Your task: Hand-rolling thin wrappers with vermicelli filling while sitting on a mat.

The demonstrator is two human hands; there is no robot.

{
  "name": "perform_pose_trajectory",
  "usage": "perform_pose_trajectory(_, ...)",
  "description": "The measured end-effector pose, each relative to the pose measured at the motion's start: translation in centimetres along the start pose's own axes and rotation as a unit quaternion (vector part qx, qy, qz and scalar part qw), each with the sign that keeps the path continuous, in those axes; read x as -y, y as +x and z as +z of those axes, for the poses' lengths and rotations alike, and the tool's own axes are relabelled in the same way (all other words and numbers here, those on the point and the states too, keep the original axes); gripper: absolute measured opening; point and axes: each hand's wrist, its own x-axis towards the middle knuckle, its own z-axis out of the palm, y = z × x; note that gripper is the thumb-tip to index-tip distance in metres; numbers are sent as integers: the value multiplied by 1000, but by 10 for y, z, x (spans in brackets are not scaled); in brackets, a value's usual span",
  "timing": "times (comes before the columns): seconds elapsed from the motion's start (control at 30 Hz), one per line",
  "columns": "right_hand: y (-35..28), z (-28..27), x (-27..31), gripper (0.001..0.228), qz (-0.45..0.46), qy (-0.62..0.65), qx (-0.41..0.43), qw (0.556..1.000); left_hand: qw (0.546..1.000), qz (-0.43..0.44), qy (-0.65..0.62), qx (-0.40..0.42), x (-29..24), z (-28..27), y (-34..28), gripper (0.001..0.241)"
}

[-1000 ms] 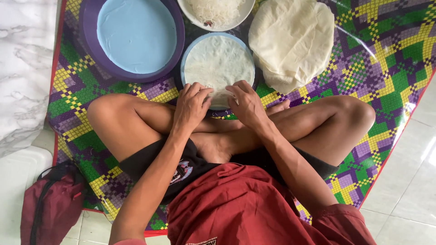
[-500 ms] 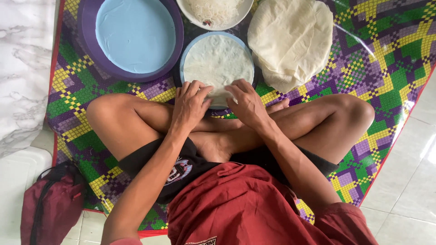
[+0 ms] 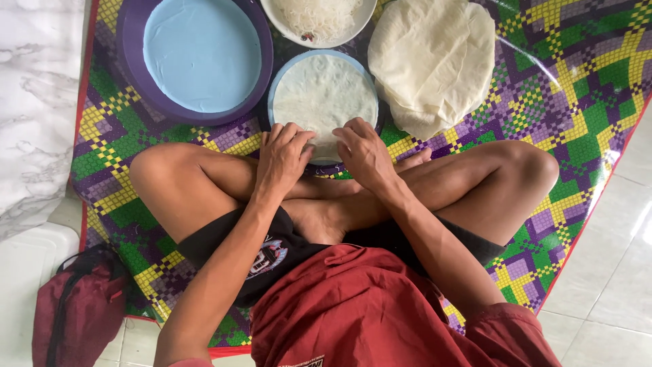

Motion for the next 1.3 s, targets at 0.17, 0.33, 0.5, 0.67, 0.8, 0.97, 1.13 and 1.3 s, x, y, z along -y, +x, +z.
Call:
perform_pose_trajectory(0.17, -5, -20, -3, 28, 32, 18, 6, 999, 998, 14, -54, -38, 11, 4, -4, 26)
perform_pose_trajectory(0.33, -3, -22, 2, 30, 62, 31, 24, 997, 997, -16, -56, -44, 11, 7, -5, 27)
perform_pose_trajectory(0.5, -5, 15, -15, 25, 59, 20, 33, 998, 999, -46, 6, 8, -1, 1, -2, 30)
perform_pose_trajectory(0.67, -4, -2, 0, 31, 65, 24, 27, 997, 1000, -19, -19, 14, 5, 4, -2, 23)
perform_pose_trajectory(0.8, -5, 7, -8, 25, 40, 18, 14, 999, 999, 14, -40, 24, 3, 4, 3, 20)
perform_pose_trajectory(0.97, -9, -17, -1, 29, 30, 46, -45, 997, 997, 23, -63, -28, 16, 12, -1, 28)
perform_pose_trajectory(1.13, -7, -19, -1, 16, 4, 63, -113, 992, 990, 39, -95, -92, 18, 16, 1, 26)
perform_pose_trajectory(1.3, 3, -25, 17, 23, -10, 51, -106, 993, 987, 53, -113, -101, 11, 8, 3, 23)
